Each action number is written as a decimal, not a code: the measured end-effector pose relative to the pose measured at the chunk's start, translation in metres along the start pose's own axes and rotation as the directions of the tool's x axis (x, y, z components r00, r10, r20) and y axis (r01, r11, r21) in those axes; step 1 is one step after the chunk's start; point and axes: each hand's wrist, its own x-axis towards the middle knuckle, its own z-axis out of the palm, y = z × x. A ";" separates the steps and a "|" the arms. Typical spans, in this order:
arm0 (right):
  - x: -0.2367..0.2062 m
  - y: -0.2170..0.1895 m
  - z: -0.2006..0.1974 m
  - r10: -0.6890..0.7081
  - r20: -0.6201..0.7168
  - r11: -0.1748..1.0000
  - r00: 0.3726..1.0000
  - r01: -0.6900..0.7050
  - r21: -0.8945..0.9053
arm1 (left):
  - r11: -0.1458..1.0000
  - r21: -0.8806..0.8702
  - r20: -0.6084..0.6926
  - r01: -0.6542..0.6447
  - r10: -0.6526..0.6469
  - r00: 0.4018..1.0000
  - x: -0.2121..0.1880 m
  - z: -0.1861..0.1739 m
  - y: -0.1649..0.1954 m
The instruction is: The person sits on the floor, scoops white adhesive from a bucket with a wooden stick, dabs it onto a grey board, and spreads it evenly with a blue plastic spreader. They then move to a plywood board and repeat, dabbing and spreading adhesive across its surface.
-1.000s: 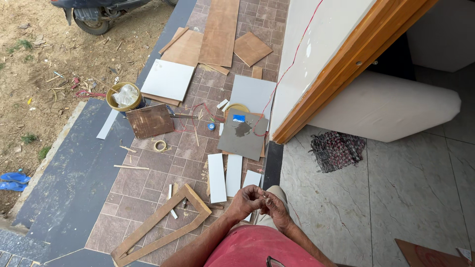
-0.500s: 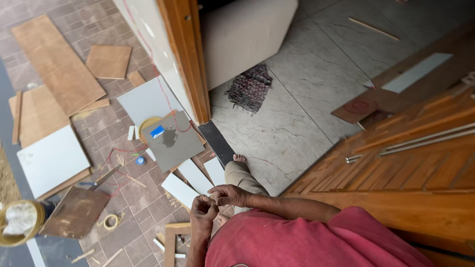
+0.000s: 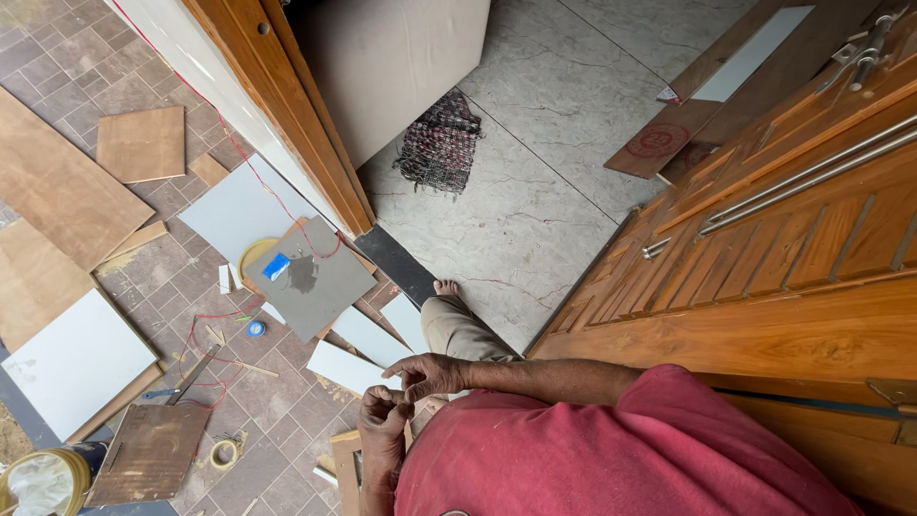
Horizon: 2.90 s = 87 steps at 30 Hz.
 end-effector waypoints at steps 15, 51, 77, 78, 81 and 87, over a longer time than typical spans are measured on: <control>0.038 0.043 -0.007 0.116 0.002 0.914 0.993 -0.106 -0.391 | 0.954 0.199 -0.309 -0.225 0.279 0.910 -0.020 -0.070 0.031; 0.290 0.044 -0.002 0.603 -0.357 -0.010 0.713 -0.441 -0.897 | 0.696 0.316 -0.909 0.645 0.028 0.415 -0.154 -0.343 0.014; 0.705 0.023 0.108 0.546 -0.424 0.325 0.723 -0.649 -0.688 | 0.438 0.654 -0.723 0.616 0.124 0.679 0.093 -0.681 0.364; 0.690 0.020 0.097 0.568 -0.548 0.196 0.615 -0.747 -0.636 | 0.444 0.648 -0.714 0.618 0.073 0.696 0.103 -0.683 0.365; 0.648 0.011 0.079 0.618 -0.710 0.040 0.338 -0.915 -0.401 | 0.410 0.665 -0.672 0.624 -0.034 0.739 0.131 -0.709 0.378; 0.707 0.025 0.119 0.720 -0.644 0.079 0.258 -0.953 -0.294 | 0.443 0.601 -0.675 0.665 -0.164 0.720 0.202 -0.815 0.427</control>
